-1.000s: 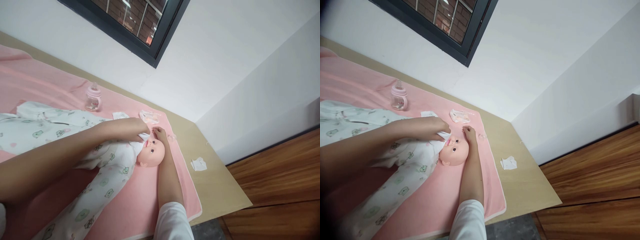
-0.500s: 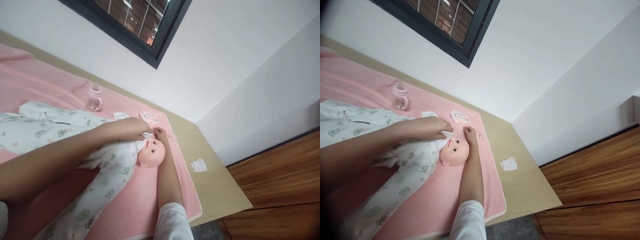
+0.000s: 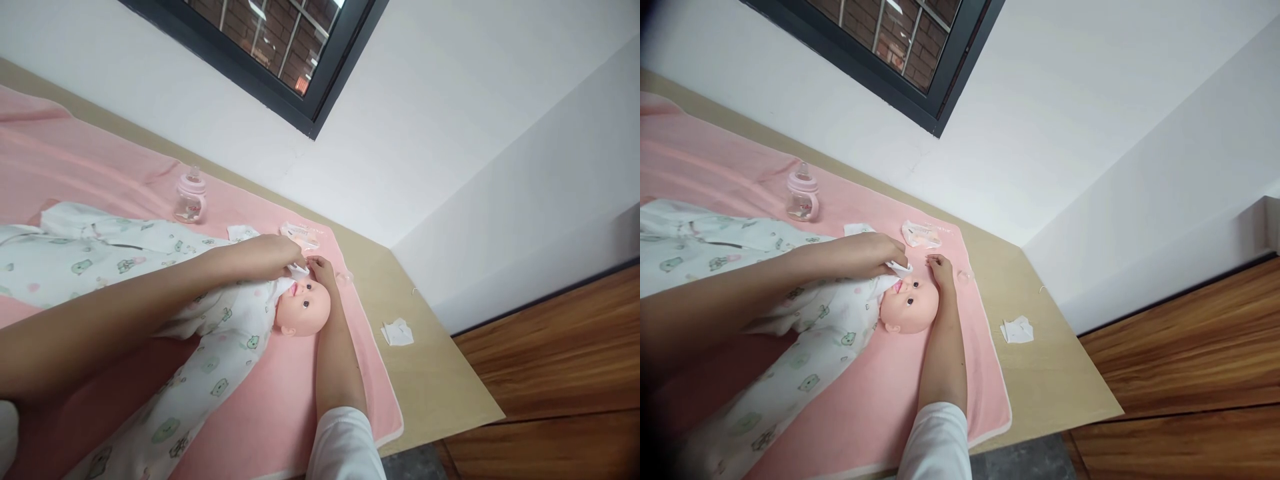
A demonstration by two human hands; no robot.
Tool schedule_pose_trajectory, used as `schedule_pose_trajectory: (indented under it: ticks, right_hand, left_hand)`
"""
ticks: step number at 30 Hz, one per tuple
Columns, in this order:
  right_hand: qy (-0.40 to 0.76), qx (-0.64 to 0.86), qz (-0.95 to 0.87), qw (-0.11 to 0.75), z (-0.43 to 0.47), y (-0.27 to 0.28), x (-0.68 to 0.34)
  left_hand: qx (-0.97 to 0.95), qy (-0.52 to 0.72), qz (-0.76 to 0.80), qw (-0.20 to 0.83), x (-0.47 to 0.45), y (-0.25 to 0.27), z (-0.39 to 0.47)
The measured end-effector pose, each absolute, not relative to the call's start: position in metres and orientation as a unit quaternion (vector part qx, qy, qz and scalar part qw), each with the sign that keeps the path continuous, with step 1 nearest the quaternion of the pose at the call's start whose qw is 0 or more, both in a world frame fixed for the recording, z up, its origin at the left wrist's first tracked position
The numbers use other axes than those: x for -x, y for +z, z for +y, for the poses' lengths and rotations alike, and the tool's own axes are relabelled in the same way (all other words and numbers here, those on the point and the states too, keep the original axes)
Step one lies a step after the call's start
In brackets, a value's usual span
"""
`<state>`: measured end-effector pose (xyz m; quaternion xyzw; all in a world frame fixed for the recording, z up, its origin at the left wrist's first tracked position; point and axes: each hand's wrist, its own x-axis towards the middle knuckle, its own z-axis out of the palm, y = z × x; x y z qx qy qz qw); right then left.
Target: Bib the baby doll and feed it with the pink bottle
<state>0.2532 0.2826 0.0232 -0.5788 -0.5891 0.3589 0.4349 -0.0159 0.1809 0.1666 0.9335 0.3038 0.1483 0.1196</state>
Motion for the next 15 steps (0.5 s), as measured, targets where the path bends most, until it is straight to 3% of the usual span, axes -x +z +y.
schedule_pose_trajectory:
  ticks: [9, 15]
  right_hand:
    - [0.339, 0.579, -0.607, 0.426, 0.2826, 0.0232, -0.2552]
    - [0.362, 0.575, -0.586, 0.440, 0.2895, 0.0161, -0.2575]
  left_hand:
    - [-0.934, 0.132, 0.320, 0.085, 0.0129, 0.1658, 0.1804]
    - [-0.934, 0.159, 0.281, 0.154, 0.0174, 0.1674, 0.1805]
